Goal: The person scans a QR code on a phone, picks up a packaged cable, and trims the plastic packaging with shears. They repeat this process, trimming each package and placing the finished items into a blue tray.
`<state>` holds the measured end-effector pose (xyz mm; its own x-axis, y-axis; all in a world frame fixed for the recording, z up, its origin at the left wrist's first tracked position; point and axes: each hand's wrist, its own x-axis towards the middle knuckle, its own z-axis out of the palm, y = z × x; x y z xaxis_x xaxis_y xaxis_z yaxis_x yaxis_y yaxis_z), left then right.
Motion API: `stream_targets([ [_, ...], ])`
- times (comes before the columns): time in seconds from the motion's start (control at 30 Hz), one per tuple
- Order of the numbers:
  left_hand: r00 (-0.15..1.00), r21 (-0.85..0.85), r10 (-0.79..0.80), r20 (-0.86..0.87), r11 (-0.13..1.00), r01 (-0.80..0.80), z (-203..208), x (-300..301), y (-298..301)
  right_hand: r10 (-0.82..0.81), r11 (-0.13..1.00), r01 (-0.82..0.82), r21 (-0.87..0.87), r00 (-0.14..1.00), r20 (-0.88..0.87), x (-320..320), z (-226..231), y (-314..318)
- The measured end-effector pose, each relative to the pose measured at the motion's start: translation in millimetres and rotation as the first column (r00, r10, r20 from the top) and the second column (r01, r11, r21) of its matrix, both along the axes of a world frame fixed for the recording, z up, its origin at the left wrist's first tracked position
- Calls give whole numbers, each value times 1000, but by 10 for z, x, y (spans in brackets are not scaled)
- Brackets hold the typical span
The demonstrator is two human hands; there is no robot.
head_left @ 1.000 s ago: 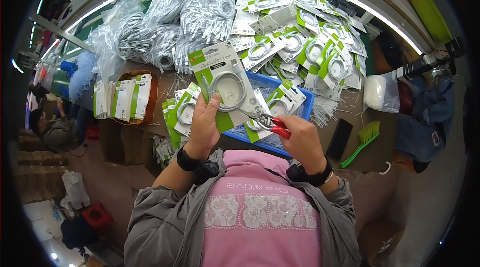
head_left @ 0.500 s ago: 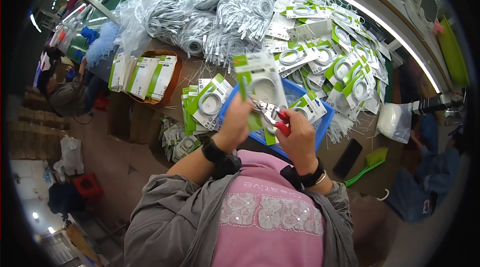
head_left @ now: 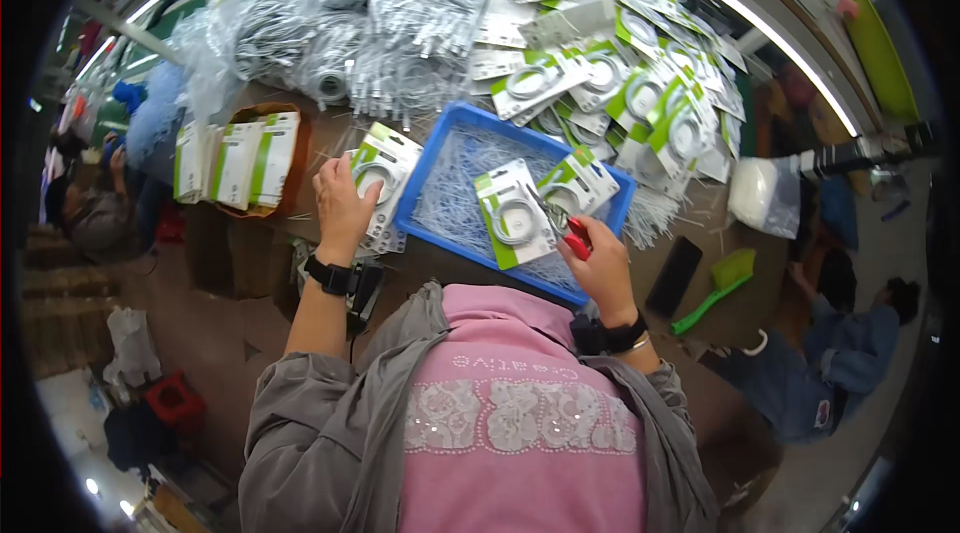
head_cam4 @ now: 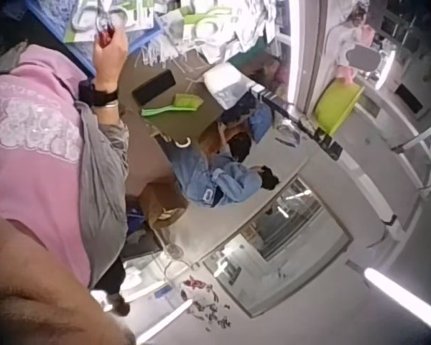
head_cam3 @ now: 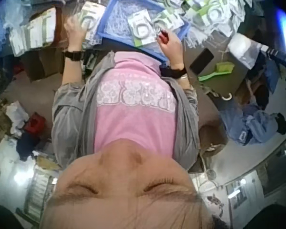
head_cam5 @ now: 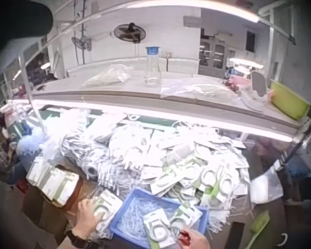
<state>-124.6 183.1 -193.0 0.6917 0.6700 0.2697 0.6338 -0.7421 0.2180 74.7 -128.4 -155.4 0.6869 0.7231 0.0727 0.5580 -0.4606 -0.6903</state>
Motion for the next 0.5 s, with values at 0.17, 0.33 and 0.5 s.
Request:
stream_targets([
  [0.17, 973, -903, -193, -126, 429, -32, -105, 671, -630, -176, 981, 184, 54, 976, -129, 12, -37, -194],
  [0.33, 978, -974, -196, -68, 225, -22, -746, 963, -1086, -225, 969, 242, 56, 951, -213, -11, -1, -319],
  [0.5, 985, -977, 125, 119, 192, 94, -947, 837, -953, -247, 955, 276, 112, 943, -222, -12, 27, -422],
])
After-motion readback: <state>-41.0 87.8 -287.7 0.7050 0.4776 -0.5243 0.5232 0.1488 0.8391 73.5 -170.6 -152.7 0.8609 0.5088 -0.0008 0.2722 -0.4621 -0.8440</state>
